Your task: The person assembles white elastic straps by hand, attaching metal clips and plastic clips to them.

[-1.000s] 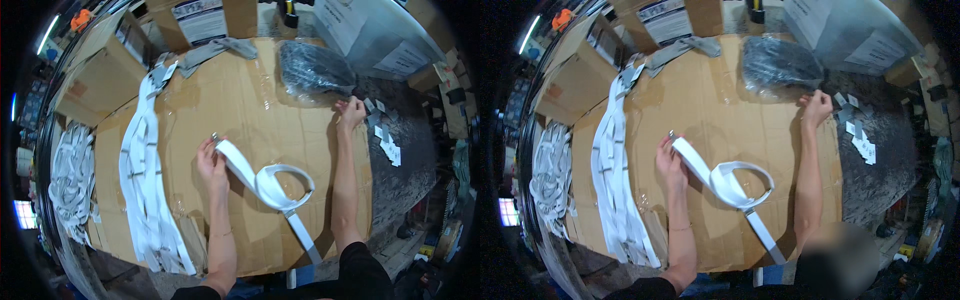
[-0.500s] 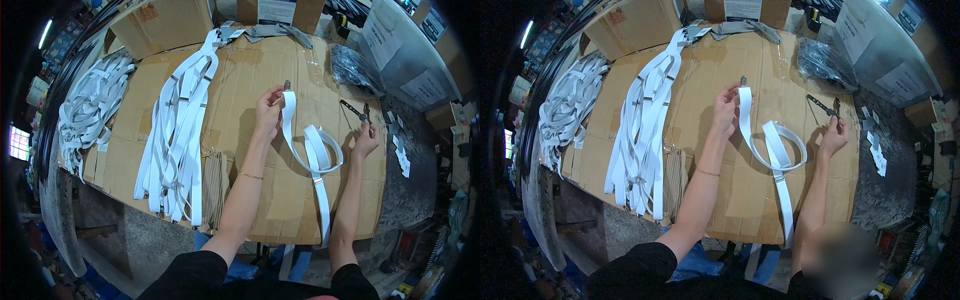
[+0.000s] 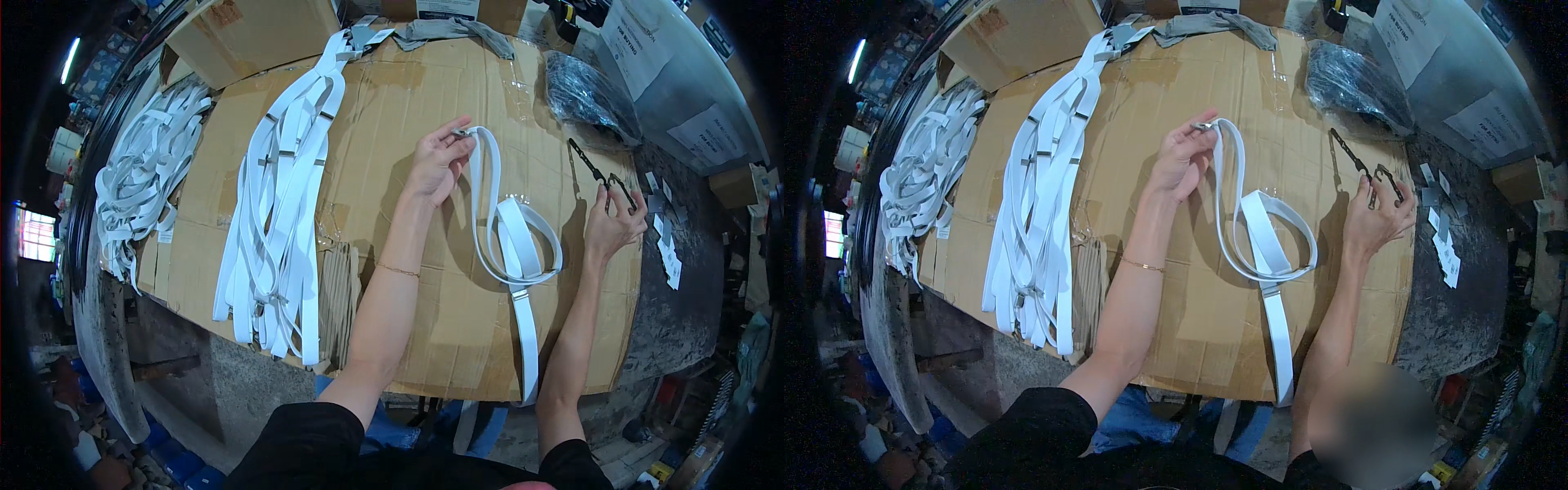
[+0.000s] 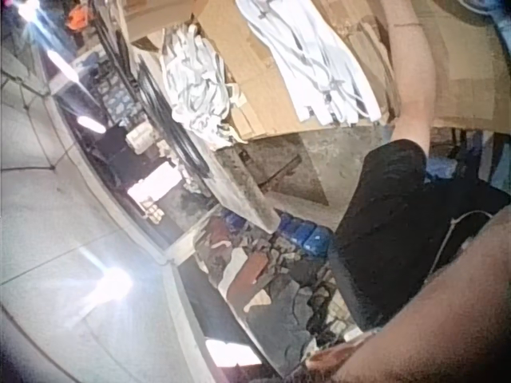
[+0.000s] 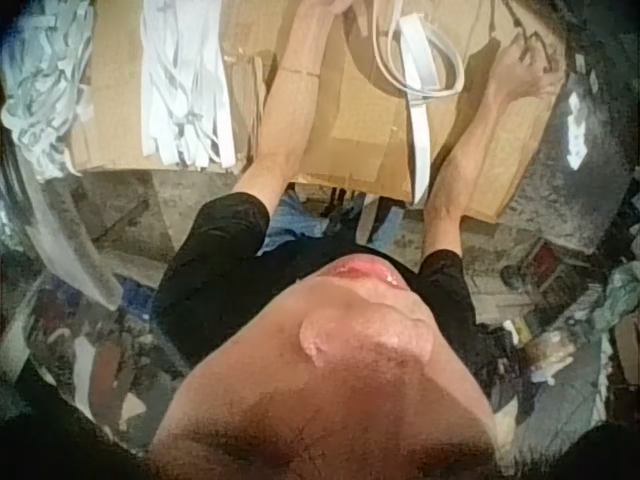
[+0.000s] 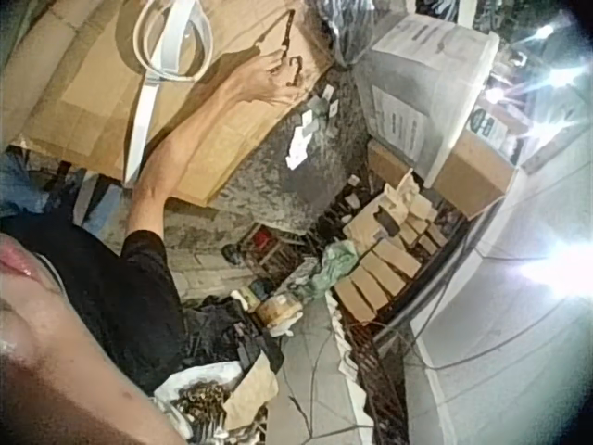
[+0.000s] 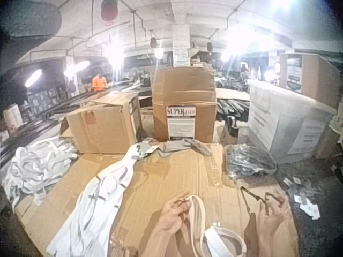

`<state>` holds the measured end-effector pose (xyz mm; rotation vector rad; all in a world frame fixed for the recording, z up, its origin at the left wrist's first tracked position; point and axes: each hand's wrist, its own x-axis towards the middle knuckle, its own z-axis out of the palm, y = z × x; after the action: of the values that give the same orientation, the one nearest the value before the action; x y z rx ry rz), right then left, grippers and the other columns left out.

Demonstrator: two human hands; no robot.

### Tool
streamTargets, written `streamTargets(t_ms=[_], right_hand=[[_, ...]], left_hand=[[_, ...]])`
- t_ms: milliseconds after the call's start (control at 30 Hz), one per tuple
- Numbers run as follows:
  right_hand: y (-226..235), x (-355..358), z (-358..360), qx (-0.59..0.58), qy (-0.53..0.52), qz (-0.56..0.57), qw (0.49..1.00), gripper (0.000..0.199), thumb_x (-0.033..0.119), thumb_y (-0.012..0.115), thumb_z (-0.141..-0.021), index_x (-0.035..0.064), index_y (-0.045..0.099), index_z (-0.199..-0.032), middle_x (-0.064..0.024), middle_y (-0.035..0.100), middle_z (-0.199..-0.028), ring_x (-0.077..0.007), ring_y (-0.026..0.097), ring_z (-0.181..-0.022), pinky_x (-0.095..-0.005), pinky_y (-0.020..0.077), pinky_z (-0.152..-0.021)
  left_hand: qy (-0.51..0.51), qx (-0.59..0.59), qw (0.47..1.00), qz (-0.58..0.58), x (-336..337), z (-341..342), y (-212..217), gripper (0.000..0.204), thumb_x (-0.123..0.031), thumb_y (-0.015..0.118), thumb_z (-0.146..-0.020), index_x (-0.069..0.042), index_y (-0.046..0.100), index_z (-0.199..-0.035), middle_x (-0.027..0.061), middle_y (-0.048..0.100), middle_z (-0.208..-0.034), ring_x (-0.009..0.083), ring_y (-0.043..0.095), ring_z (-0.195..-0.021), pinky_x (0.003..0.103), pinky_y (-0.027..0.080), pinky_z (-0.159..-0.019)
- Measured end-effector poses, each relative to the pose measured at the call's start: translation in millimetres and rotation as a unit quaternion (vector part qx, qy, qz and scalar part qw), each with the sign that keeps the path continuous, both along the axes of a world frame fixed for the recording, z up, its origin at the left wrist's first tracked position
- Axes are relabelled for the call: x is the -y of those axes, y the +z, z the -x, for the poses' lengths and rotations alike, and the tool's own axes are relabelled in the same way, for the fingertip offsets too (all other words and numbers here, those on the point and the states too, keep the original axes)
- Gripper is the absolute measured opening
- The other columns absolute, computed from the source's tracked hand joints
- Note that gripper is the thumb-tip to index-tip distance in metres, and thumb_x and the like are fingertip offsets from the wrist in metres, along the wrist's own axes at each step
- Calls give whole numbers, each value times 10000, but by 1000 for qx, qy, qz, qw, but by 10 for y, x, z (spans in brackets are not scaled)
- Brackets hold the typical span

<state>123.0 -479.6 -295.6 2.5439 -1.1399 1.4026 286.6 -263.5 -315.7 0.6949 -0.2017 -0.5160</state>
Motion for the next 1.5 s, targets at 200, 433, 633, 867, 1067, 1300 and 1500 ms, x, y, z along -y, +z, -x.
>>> streamTargets(t_ms=[200, 433, 633, 867, 1067, 1300, 1500], right_hand=[[-94, 151, 18, 127, 152, -187, 962, 126, 163, 710, -755, 79, 701, -849, -89, 561, -1017, -272, 507, -939, -381, 408, -801], [-3, 31, -75, 130, 126, -49, 982, 167, 138, 657, -827, -11, 613, -765, -55, 555, -743, -152, 497, -640, -270, 404, -581], [-233, 274, -65, 276, 217, -340, 872, 198, 111, 545, -885, 22, 482, -719, -21, 506, -636, -77, 452, -508, -222, 344, -453], [-220, 313, -113, 321, 261, -417, 809, 165, 68, 545, -863, 1, 513, -716, -51, 551, -629, -86, 487, -462, -228, 370, -416], [-286, 453, -46, 326, 246, -447, 796, 162, 94, 556, -865, 19, 528, -725, -48, 579, -637, -90, 513, -459, -219, 368, -408], [-292, 432, -57, 325, 273, -448, 787, 130, 61, 559, -855, 13, 528, -738, -65, 585, -650, -114, 576, -539, -219, 454, -510], [-160, 286, -99, 401, 304, -461, 731, 97, -15, 525, -851, -69, 572, -917, -153, 627, -779, -172, 629, -666, -249, 515, -609]], left_hand=[[16, -3, 999, -33, 3, -52, -34, 178, -76, 640, -842, 26, 632, -988, 80, 652, -896, 127, 615, -815, 245, 489, -711], [481, 299, 691, -450, -441, -239, 343, 244, -163, 680, -796, 43, 625, -916, 116, 629, -786, 217, 600, -689, 324, 480, -644], [-169, 341, 627, -680, 40, 336, 914, 421, -387, 671, -767, 31, 653, -818, 119, 601, -620, 224, 593, -600, 345, 467, -576], [-307, 456, 505, -665, 120, 520, 815, 267, -249, 712, -691, -14, 660, -804, 118, 598, -629, 199, 582, -603, 310, 452, -559], [-182, 338, 863, -328, 201, 644, 1000, 319, 1, 633, -686, -21, 592, -1001, 30, 596, -728, 118, 536, -704, 261, 440, -674], [91, 419, 605, -671, 242, 557, 856, 343, -285, 647, -790, -20, 639, -1007, 169, 644, -704, 306, 635, -667, 371, 489, -669], [-27, 409, 623, -666, 243, 518, 702, 306, -310, 603, -830, -33, 675, -938, 201, 632, -699, 331, 631, -661, 380, 490, -655]])
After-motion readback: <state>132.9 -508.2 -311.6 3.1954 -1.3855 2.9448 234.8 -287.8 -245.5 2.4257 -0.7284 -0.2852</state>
